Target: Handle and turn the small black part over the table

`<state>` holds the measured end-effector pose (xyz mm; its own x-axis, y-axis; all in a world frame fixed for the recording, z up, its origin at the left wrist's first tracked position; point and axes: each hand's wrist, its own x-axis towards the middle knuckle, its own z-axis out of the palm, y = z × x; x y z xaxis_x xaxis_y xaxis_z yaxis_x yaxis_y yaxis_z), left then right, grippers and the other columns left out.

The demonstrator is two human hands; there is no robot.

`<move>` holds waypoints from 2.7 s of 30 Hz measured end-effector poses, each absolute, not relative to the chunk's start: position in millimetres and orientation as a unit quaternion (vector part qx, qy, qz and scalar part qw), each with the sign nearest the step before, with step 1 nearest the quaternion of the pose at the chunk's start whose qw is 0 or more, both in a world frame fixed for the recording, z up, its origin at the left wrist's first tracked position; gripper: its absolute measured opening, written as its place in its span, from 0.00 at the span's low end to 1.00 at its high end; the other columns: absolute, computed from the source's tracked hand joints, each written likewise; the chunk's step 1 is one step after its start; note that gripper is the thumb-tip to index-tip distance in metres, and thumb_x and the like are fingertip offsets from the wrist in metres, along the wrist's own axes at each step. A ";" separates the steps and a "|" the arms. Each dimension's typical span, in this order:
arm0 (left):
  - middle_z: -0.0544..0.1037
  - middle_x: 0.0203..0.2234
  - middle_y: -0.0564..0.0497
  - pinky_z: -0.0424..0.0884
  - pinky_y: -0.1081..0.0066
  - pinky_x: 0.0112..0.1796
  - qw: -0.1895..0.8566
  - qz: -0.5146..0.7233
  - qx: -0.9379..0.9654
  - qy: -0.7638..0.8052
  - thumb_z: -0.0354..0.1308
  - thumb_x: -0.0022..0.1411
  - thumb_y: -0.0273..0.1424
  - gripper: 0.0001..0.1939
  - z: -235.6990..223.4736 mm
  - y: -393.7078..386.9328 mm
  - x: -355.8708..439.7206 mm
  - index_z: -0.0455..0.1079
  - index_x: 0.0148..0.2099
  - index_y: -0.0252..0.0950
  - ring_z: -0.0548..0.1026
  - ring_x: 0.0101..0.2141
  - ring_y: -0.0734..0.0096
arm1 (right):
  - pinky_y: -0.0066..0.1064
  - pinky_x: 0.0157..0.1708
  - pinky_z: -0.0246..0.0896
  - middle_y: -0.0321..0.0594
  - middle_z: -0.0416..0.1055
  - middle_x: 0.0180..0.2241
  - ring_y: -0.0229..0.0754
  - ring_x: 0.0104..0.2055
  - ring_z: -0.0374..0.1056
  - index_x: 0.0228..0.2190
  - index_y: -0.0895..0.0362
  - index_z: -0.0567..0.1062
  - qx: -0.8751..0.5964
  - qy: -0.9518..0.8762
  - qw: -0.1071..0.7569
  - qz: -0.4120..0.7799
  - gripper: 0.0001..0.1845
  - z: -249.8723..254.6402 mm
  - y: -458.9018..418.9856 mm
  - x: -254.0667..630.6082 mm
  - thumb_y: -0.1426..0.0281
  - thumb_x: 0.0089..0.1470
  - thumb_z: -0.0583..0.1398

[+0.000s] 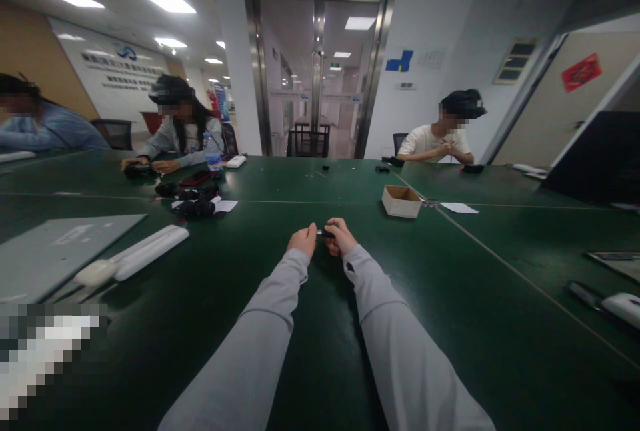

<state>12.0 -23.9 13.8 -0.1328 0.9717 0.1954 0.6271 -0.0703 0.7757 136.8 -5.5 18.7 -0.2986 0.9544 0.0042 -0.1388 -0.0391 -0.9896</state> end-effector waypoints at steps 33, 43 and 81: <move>0.70 0.17 0.48 0.57 0.72 0.26 0.228 0.387 0.620 0.644 0.34 0.60 0.43 0.27 11.9 -22.9 11.5 0.67 0.23 0.35 0.67 0.22 0.69 | 0.19 0.08 0.41 0.22 0.57 0.15 0.28 0.08 0.45 0.36 0.51 0.54 -0.373 -0.532 0.444 0.617 0.18 16.3 -4.2 138.2 0.66 0.41 0.54; 0.71 0.16 0.51 0.57 0.73 0.25 0.229 0.395 0.632 0.626 0.36 0.59 0.44 0.27 13.1 -26.2 12.4 0.65 0.20 0.36 0.67 0.21 0.72 | 0.21 0.09 0.47 0.24 0.61 0.17 0.28 0.09 0.50 0.36 0.53 0.57 -0.337 -0.520 0.507 0.599 0.23 8.2 -1.9 139.9 0.66 0.35 0.59; 0.69 0.15 0.56 0.60 0.77 0.23 0.278 0.456 0.608 0.587 0.48 0.54 0.43 0.15 5.8 -23.9 12.7 0.65 0.27 0.37 0.68 0.19 0.76 | 0.24 0.10 0.51 0.25 0.60 0.16 0.31 0.10 0.53 0.36 0.55 0.62 -0.338 -0.509 0.511 0.605 0.21 11.0 -4.3 142.1 0.69 0.35 0.59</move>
<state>12.7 -23.9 5.8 -0.1055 0.9681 0.2274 0.4608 -0.1550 0.8739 142.1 -4.3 11.0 -0.2484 0.9623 0.1112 -0.2740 0.0403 -0.9609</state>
